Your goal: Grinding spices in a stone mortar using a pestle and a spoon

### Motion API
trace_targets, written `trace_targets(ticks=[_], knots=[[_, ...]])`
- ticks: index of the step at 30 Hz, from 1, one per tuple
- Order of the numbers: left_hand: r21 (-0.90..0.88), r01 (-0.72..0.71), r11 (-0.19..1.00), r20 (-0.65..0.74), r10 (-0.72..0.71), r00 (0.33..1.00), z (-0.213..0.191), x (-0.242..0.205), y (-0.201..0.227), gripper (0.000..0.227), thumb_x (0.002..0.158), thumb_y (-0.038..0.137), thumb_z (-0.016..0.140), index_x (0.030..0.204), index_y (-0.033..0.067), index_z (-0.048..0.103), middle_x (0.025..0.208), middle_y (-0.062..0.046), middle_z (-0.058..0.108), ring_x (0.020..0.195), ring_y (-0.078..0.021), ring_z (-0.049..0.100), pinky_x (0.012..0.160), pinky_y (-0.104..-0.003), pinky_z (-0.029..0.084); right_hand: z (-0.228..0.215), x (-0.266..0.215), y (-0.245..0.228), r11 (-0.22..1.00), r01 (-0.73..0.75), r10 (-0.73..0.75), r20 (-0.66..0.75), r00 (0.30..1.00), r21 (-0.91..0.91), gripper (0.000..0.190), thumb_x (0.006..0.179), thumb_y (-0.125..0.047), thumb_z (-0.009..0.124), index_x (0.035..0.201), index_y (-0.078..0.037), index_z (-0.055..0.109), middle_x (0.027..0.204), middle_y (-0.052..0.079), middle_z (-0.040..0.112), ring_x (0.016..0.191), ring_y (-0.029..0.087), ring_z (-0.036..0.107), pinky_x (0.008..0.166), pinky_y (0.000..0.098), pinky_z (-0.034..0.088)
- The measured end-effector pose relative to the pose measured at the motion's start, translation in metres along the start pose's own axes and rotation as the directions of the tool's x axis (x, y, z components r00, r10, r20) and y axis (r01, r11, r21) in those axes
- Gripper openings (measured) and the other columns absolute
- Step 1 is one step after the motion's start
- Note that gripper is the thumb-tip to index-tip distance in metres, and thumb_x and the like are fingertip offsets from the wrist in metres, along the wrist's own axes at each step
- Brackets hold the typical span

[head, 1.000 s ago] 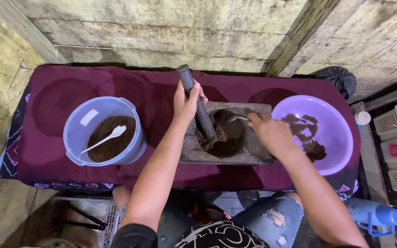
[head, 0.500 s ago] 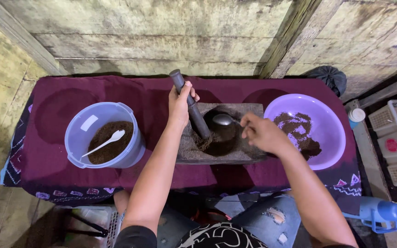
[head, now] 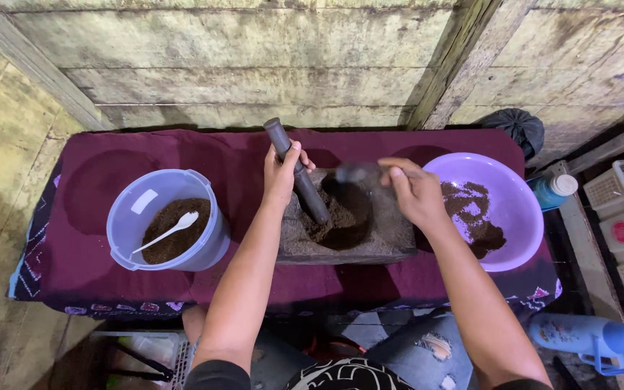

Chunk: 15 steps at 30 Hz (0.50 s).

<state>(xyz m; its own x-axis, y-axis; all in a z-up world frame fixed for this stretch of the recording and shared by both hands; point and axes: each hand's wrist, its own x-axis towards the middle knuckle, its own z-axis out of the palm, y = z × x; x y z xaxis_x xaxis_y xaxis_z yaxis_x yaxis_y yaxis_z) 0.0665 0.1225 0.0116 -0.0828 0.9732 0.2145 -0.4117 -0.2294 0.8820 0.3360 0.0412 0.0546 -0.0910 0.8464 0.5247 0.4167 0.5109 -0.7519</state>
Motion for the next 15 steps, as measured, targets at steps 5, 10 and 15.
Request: trace_targets(ticks=[5, 10, 15], knots=[[-0.073, 0.038, 0.997, -0.035, -0.04, 0.999, 0.004, 0.003, 0.003, 0.019, 0.101, 0.021, 0.069, 0.099, 0.0072, 0.056, 0.07, -0.011, 0.063, 0.068, -0.026, 0.075, 0.062, -0.036, 0.065, 0.025, 0.038, 0.044, 0.895, 0.184, -0.168, 0.075, 0.983, -0.405, 0.024, 0.106, -0.02, 0.059, 0.124, -0.02, 0.075, 0.098, 0.006, 0.076, 0.093, 0.028, 0.073, 0.084, 0.0427, 0.054], [0.005, 0.081, 0.997, -0.243, -0.078, 0.967, 0.033, 0.004, 0.019, 0.024, 0.095, 0.019, 0.072, 0.083, 0.0073, 0.055, 0.05, -0.004, 0.047, 0.041, -0.0202, 0.058, 0.046, -0.029, 0.05, 0.036, 0.04, 0.041, 0.651, -0.017, 0.302, 0.238, 0.923, -0.759, 0.033, 0.112, -0.042, 0.041, 0.115, -0.027, 0.07, 0.082, 0.016, 0.077, 0.088, 0.039, 0.077, 0.089, 0.0495, 0.056], [-0.004, -0.119, 0.993, -0.153, 0.117, 0.981, 0.097, -0.011, 0.112, 0.018, 0.09, 0.007, 0.075, 0.081, 0.0031, 0.06, 0.045, -0.007, 0.046, 0.036, -0.0185, 0.056, 0.041, -0.026, 0.046, 0.034, 0.036, 0.057, 0.706, 0.005, 0.238, 0.244, 0.94, -0.708, 0.029, 0.11, -0.037, 0.044, 0.107, -0.021, 0.068, 0.078, 0.012, 0.076, 0.083, 0.038, 0.077, 0.084, 0.0502, 0.056]])
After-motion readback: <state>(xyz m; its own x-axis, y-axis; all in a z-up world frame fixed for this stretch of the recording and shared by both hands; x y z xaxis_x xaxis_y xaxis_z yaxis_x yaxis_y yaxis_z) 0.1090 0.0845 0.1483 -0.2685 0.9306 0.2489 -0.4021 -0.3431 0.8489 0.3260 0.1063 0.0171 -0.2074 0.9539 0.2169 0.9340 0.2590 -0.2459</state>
